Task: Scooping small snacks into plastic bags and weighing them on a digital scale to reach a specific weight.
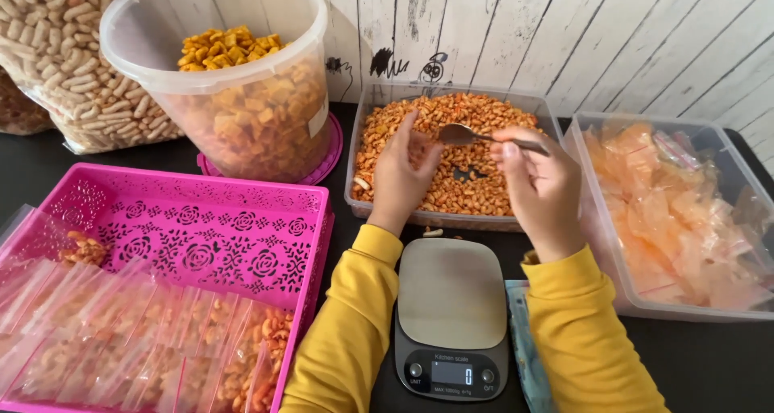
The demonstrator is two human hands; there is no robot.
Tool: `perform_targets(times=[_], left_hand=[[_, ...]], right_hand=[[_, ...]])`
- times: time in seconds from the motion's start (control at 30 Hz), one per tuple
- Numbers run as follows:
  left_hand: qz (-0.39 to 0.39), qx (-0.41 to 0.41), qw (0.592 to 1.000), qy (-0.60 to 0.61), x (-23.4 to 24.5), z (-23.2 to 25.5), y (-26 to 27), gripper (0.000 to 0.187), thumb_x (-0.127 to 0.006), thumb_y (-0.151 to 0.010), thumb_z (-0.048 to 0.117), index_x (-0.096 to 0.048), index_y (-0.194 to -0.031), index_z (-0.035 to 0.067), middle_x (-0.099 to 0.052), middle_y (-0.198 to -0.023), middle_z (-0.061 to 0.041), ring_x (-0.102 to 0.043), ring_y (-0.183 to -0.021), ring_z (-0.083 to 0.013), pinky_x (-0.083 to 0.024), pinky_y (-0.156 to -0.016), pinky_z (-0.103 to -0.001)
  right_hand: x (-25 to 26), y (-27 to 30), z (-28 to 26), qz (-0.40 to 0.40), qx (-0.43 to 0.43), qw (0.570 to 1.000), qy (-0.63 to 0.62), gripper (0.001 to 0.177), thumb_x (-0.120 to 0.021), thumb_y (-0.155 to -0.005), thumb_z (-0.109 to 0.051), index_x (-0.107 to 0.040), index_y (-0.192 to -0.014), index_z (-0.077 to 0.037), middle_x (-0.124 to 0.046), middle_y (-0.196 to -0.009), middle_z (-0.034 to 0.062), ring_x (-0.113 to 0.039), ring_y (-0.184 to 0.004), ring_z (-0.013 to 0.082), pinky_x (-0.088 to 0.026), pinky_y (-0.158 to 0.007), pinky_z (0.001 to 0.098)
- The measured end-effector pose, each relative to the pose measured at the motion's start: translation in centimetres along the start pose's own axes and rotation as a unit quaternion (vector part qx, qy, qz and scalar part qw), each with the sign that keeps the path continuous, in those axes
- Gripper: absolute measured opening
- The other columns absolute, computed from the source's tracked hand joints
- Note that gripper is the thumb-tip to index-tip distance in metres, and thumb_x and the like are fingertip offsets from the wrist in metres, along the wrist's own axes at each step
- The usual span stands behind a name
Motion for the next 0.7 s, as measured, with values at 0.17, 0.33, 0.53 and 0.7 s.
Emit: perform_targets(times=[0.17, 0.33, 0.53, 0.7], left_hand=[[-0.049, 0.012, 0.996, 0.071, 0.7, 2.1, -0.5, 0.054, -0.059, -0.102, 0.015, -0.04, -0.151, 0.002, -0.066, -0.126, -0.02, -0.068, -0.109, -0.0325, -0.062, -0.086, -0.042], [-0.107, 0.041, 0.969, 0.217, 0.8, 2.7, -0.4, 0.048, -0.03, -0.11, 0.024, -0.04, -0.153, 0.005, -0.056, -0.145, -0.019, -0.069, -0.084, -0.013, -0.06, -0.091, -0.038], [-0.205, -0.039, 0.942, 0.261, 1.0, 7.5, 1.5, 0.064, -0.024, -0.094, 0.026, -0.049, -0.151, 0.013, -0.028, -0.164, -0.021, -0.027, -0.148, -0.0491, -0.024, -0.121, -0.06], [-0.293, 0.015, 0.913, 0.284, 0.9, 10.3, 3.6, 0.078, -0.035, -0.08, -0.001, -0.037, -0.157, 0.012, -0.013, -0.168, -0.024, -0.031, -0.147, -0.0449, -0.046, -0.11, -0.047]], right_hand=[[0.5, 3.6, 7.0, -0.054, 0.033, 0.979, 0.196, 0.021, -0.061, -0.099, -0.011, -0.073, -0.116, -0.009, -0.074, -0.102, 0.0148, -0.07, -0.098, 0.0346, -0.057, -0.081, 0.0438], [-0.4, 6.2, 8.3, -0.15, 0.06, 0.941, 0.298, 0.038, -0.065, -0.084, -0.006, -0.068, -0.122, -0.009, -0.071, -0.109, 0.0178, -0.067, -0.105, 0.0389, -0.054, -0.09, 0.0518], [-0.2, 5.6, 5.7, -0.164, 0.101, 0.944, 0.269, 0.066, -0.077, -0.07, -0.039, -0.064, -0.132, -0.023, -0.062, -0.113, 0.0078, -0.058, -0.111, 0.0334, -0.041, -0.098, 0.0501], [-1.0, 6.3, 3.0, -0.004, -0.192, 0.964, -0.182, 0.017, -0.067, -0.098, -0.015, -0.072, -0.11, -0.004, -0.074, -0.085, 0.008, -0.067, -0.081, 0.011, -0.054, -0.073, 0.0248]])
Point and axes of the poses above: each hand's wrist, its own y-axis away from the middle knuckle, its own x-axis out of the back of the hand, z = x × y, the point moved 2 cm from there along -y, towards the middle knuckle
